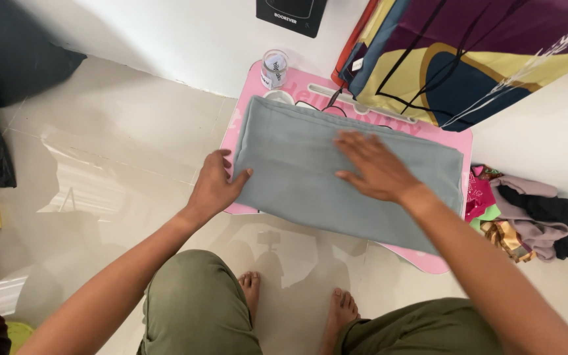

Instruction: The person folds a gray piece of fabric on a pink Hello Kitty ironing board. They use a lint roller to clean the fabric multiple times during the folding process. Finally, they place the folded fabric into a clear plastic bag and seal it.

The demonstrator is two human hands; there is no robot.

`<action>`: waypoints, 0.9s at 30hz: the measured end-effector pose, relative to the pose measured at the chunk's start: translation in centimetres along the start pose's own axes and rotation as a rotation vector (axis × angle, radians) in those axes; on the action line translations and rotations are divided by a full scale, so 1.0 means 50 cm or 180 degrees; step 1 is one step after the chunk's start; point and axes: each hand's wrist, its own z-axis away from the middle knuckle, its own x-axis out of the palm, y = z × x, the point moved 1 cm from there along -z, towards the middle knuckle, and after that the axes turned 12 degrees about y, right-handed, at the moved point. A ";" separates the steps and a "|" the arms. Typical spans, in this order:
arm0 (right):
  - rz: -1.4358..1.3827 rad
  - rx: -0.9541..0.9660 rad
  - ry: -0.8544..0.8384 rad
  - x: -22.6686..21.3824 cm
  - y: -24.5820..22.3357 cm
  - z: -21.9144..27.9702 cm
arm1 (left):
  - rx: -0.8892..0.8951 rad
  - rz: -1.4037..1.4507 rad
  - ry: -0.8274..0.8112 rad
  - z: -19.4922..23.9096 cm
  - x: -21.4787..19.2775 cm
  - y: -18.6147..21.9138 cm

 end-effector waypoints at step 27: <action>-0.0620 0.0469 0.0219 0.258 -0.230 -0.203 | -0.0567 0.0168 -0.1086 0.010 -0.081 -0.064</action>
